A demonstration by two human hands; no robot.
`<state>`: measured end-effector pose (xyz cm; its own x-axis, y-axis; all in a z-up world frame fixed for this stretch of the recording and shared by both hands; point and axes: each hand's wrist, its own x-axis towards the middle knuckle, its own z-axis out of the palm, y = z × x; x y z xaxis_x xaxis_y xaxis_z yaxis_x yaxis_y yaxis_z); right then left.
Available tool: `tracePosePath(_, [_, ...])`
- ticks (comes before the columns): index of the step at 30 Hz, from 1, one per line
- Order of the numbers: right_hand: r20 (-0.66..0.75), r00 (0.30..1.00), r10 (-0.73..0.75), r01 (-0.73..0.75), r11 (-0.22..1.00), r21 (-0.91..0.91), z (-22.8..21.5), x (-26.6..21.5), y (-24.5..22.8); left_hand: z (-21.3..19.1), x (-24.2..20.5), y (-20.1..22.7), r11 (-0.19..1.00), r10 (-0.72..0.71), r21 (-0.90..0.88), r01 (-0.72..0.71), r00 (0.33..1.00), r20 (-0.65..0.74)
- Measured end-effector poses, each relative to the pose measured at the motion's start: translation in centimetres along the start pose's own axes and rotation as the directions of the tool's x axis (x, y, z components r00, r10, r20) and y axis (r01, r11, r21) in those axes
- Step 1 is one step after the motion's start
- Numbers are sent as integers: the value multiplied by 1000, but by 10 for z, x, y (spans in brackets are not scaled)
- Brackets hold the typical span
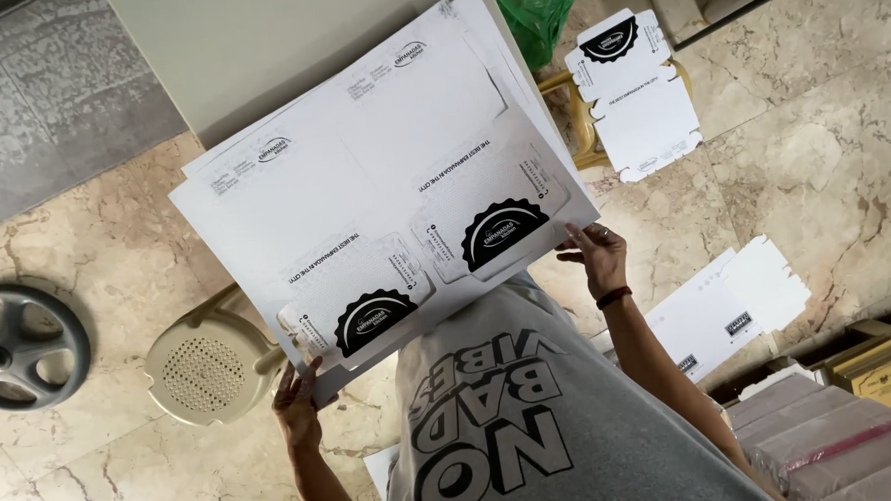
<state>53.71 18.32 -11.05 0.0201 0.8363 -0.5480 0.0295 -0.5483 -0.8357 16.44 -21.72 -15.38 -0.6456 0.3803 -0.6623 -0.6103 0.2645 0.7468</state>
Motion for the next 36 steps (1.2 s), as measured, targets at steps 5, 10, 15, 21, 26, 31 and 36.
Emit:
tracePosePath(5, [-44,998,36,-33,998,60,1,5,1,14,4,-1,997,67,-20,-68,997,-43])
tracePosePath(10, [-116,972,206,-202,978,45,-2,30,14,37,15,5,968,219,149,-202,970,-109])
tracePosePath(15, [-195,948,250,-266,962,-62,-5,37,7,60,15,5,640,394,761,-108,896,-204])
tracePosePath(21, [-172,941,292,-335,719,-609,-15,38,-18,58,15,-2,451,396,892,-22,901,-178])
tracePosePath(26, [-103,995,-9,-76,603,-794,-80,81,4,74,-17,29,681,98,726,93,971,-217])
tracePosePath(31, [137,984,-116,178,521,-835,-39,115,0,57,-10,-26,664,129,737,-129,990,57])
tracePosePath(36, [158,985,68,94,556,-826,-24,117,10,66,5,-50,576,294,808,-124,954,-63])
